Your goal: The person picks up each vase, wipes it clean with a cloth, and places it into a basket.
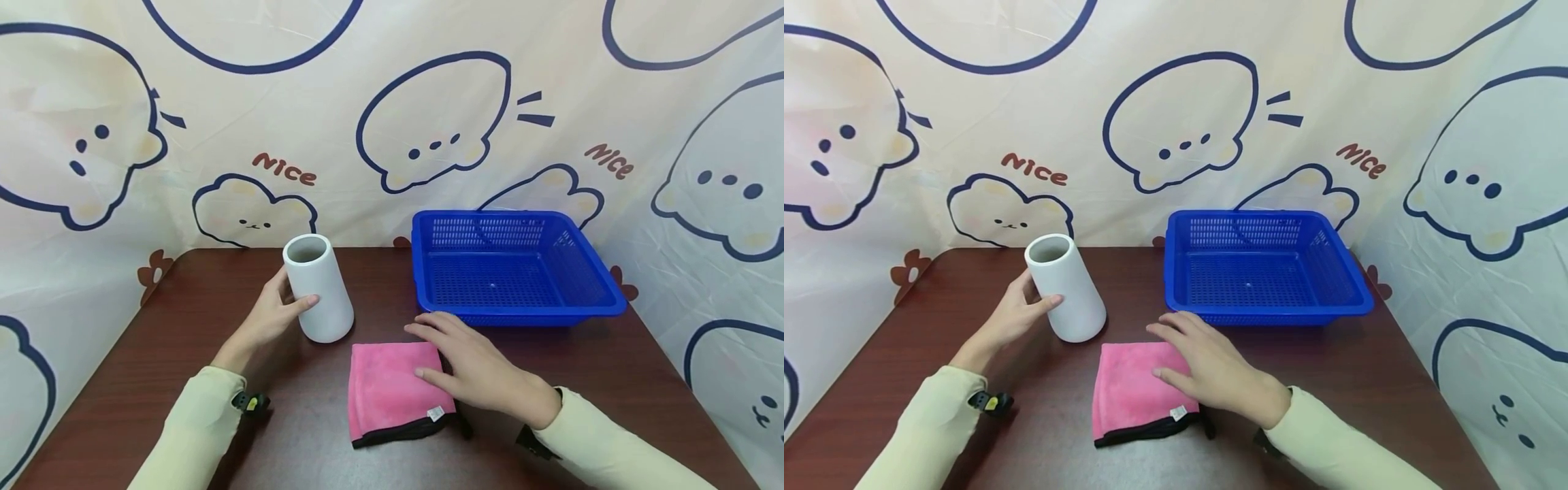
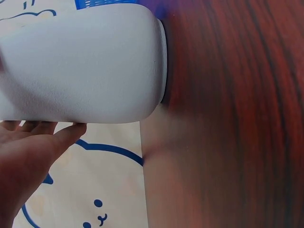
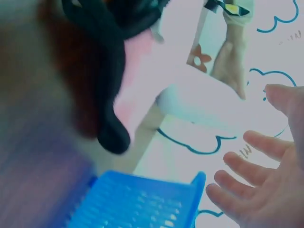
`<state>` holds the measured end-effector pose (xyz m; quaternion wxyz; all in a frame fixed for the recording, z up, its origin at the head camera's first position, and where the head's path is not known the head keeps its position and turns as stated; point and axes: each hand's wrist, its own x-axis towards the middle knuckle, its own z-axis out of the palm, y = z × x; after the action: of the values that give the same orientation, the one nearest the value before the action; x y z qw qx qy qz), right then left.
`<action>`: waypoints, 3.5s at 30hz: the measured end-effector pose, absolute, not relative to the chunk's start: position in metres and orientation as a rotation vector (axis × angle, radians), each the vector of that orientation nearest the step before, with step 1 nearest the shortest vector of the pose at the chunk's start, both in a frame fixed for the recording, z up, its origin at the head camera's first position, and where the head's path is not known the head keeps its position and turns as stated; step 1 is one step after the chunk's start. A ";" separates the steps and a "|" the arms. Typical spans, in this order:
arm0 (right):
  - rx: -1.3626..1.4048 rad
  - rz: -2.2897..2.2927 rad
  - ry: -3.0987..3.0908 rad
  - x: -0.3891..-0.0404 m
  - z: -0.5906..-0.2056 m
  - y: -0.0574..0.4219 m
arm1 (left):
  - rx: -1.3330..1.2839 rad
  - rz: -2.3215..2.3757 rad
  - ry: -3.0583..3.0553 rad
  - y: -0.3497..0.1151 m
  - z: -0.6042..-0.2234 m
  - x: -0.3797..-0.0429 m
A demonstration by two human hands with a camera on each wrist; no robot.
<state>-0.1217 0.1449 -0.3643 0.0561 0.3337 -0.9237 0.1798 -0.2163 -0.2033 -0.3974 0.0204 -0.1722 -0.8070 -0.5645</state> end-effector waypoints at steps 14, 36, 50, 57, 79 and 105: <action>0.728 0.566 -2.821 -0.134 -0.355 0.194 | -0.536 -1.772 -2.495 -0.202 -0.398 -0.216; 0.447 0.526 -2.812 -0.151 -0.374 0.287 | -0.545 -1.771 -2.487 -0.202 -0.397 -0.215; 0.346 0.474 -2.830 -0.152 -0.379 0.315 | -0.547 -1.766 -2.510 -0.202 -0.394 -0.215; 0.319 0.466 -2.802 -0.152 -0.385 0.318 | -0.576 -1.757 -2.515 -0.202 -0.394 -0.215; 0.308 0.474 -2.748 -0.154 -0.396 0.318 | -0.379 -1.510 -2.668 -0.196 -0.402 -0.211; 0.303 0.470 -2.743 -0.155 -0.397 0.318 | -0.430 -1.462 -2.563 -0.190 -0.384 -0.216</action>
<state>-0.1551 0.3183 -0.3967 0.1704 0.1067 -0.9655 0.1655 -0.2165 -0.1901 -0.3843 0.0801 -0.1439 -0.8568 -0.4887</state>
